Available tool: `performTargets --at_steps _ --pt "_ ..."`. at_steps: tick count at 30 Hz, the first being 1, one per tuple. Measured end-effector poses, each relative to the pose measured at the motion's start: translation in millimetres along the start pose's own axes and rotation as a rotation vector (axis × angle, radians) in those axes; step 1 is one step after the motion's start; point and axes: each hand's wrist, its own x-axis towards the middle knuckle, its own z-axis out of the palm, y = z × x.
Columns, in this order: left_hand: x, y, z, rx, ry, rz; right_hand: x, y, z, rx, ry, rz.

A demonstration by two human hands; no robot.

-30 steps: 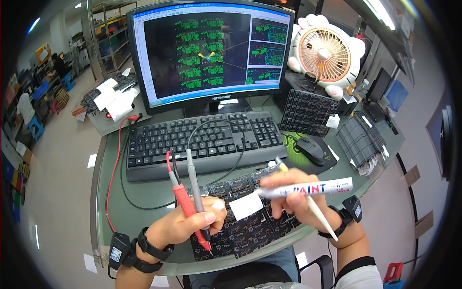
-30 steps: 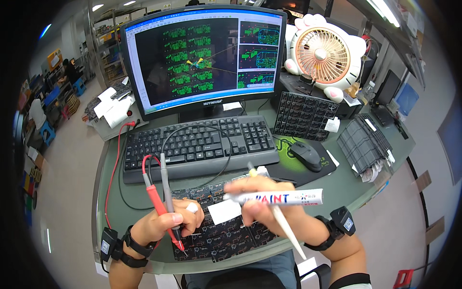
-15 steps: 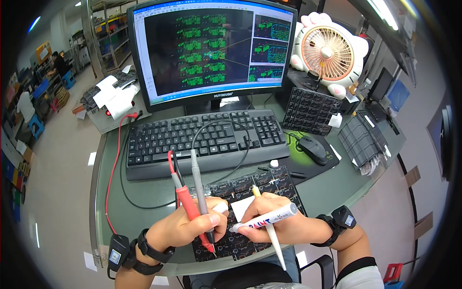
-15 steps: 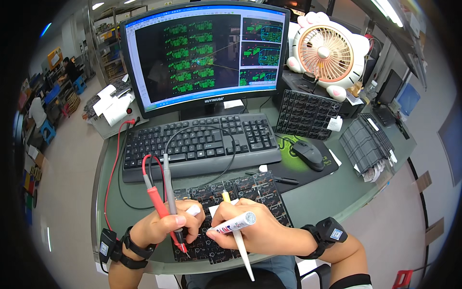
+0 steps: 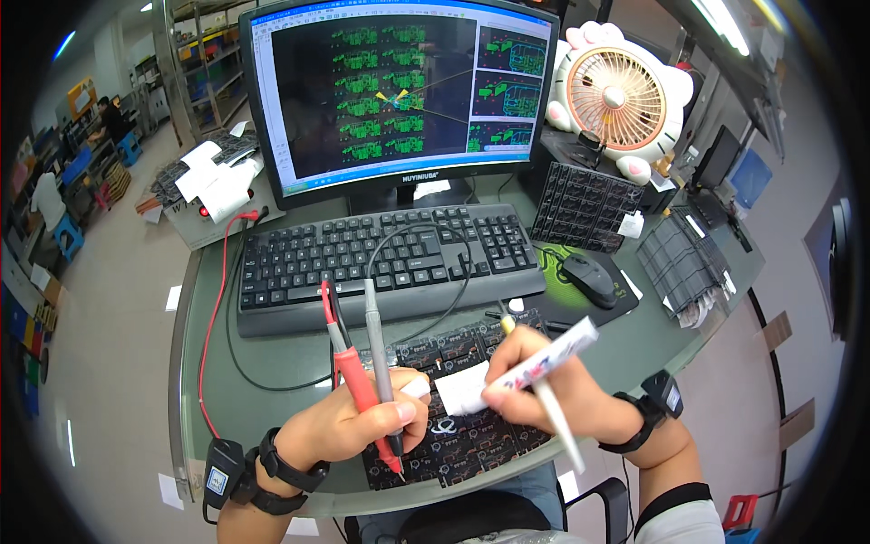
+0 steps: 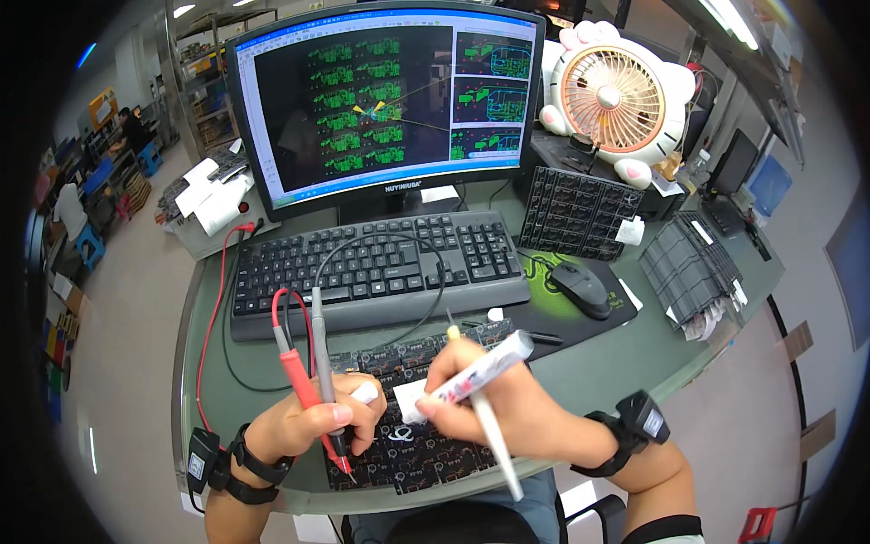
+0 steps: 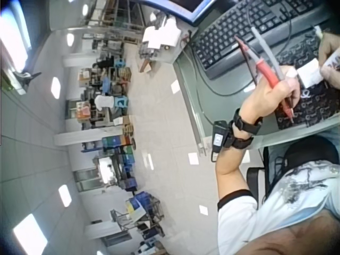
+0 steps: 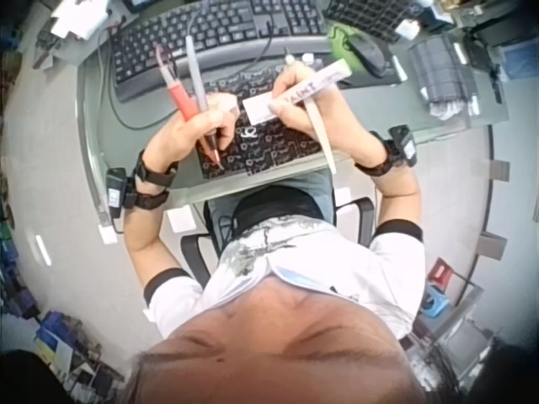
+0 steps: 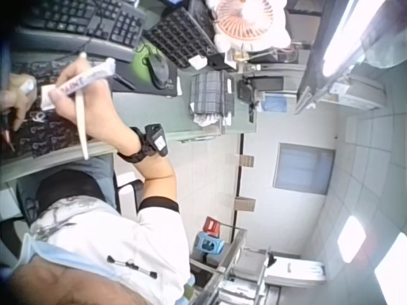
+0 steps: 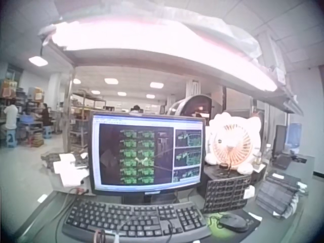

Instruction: Inspecting and marking specific components on a printed circuit board panel using a test probe and a marker while referencing designs on a monitor.

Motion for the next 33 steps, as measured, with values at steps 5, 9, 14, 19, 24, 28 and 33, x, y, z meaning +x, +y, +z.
performTargets --at_steps 5,9,14,19,24,28,33 --pt "-3 4 1 0.023 0.006 -0.024 23 -7 -13 0.422 -0.016 0.228" --pt "-1 3 0 0.028 -0.01 -0.008 30 -2 -9 0.441 -0.058 0.254" --pt "-3 5 2 0.017 0.008 -0.013 35 -1 1 0.497 -0.157 0.302" --pt "-3 8 4 0.01 0.023 -0.059 38 2 9 0.521 -0.108 0.347" --pt "-2 9 4 0.042 0.024 -0.063 38 2 11 0.506 -0.083 0.388" --pt "-1 2 6 0.048 0.038 0.045 31 1 8 0.456 -0.025 0.214" --pt "0 2 4 0.058 0.022 -0.016 23 3 -53 -0.139 0.333 0.052"
